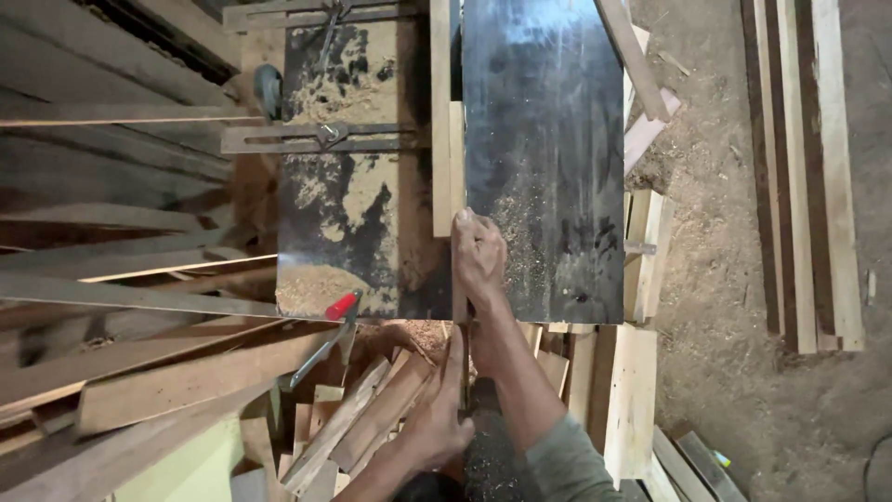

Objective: Cutting wooden strips using a table saw and clearing the workspace of offcuts.

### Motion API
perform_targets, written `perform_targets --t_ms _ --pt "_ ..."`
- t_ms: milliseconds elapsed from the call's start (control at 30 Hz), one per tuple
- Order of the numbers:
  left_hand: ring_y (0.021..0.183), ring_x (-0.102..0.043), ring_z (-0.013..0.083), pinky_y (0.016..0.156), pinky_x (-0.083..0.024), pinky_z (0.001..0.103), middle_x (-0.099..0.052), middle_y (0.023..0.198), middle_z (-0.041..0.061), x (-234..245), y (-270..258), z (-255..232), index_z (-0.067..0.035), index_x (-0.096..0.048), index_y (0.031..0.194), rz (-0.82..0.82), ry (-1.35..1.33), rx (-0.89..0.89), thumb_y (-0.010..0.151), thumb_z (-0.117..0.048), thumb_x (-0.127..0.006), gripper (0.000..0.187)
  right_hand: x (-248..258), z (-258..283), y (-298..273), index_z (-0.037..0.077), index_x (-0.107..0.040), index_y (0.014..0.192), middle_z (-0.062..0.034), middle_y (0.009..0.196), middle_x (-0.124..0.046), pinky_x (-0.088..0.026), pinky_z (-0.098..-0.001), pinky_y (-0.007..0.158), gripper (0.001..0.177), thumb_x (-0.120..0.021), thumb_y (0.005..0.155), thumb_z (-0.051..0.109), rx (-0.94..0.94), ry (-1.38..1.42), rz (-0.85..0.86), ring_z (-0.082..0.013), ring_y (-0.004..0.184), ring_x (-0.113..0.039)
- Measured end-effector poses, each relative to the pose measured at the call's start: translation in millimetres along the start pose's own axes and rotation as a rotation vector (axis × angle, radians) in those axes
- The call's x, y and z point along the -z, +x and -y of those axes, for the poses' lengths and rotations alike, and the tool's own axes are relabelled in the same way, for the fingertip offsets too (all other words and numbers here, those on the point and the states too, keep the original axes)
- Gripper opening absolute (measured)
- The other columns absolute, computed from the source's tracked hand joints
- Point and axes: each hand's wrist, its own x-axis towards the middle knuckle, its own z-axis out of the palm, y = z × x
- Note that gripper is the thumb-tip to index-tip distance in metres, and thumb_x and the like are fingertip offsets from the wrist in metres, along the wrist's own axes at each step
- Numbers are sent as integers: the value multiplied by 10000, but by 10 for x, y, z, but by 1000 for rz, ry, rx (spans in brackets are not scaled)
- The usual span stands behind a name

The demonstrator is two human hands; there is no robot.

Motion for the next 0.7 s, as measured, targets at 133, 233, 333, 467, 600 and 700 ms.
perform_targets --t_ms 133,233,333,467,600,700 --pt "1219 -676 501 852 -612 582 -83 1806 225 57 64 -42 -286 195 1701 3 110 77 862 39 -609 1207 4 98 61 31 -737 1347 -235 1426 -674 -531 -568 1046 771 -360 1022 619 -11 3 33 -362 1279 -642" --pt "1565 -354 436 1180 -414 515 -110 1804 205 158 63 -167 -277 196 1712 22 42 72 913 73 -534 1138 -31 72 146 52 -772 1286 -227 1461 -663 -531 -581 1051 749 -358 1025 620 -1 2 38 -361 1286 -638" --pt "902 -749 462 766 -579 549 -127 1796 224 123 167 -123 -330 233 1688 -6 79 104 910 74 -610 1216 -54 98 221 43 -737 1360 -223 1359 -711 -549 -536 1026 739 -372 1032 595 -6 -1 17 -354 1236 -660" --pt "621 -641 337 511 -566 473 -121 1794 267 41 285 180 -167 89 1709 -155 317 -98 784 84 -653 1213 -110 33 333 40 -830 1177 -134 1057 -696 -533 -487 869 700 -360 1070 547 49 8 10 -271 986 -634" --pt "1650 -154 420 1247 -271 598 13 1814 213 33 422 402 2 -224 1675 -410 832 -399 635 -174 -895 1250 -194 -47 472 51 -694 682 -145 1051 -725 -537 -507 750 668 -409 1078 506 46 -16 -22 -266 880 -650" --pt "1655 -143 416 1254 -125 778 -167 1785 205 91 501 351 -14 -406 1583 -472 1031 -427 573 -401 -895 1187 -243 -86 603 54 -710 686 -141 956 -712 -489 -515 716 683 -384 1071 515 82 -38 -42 -282 815 -642"
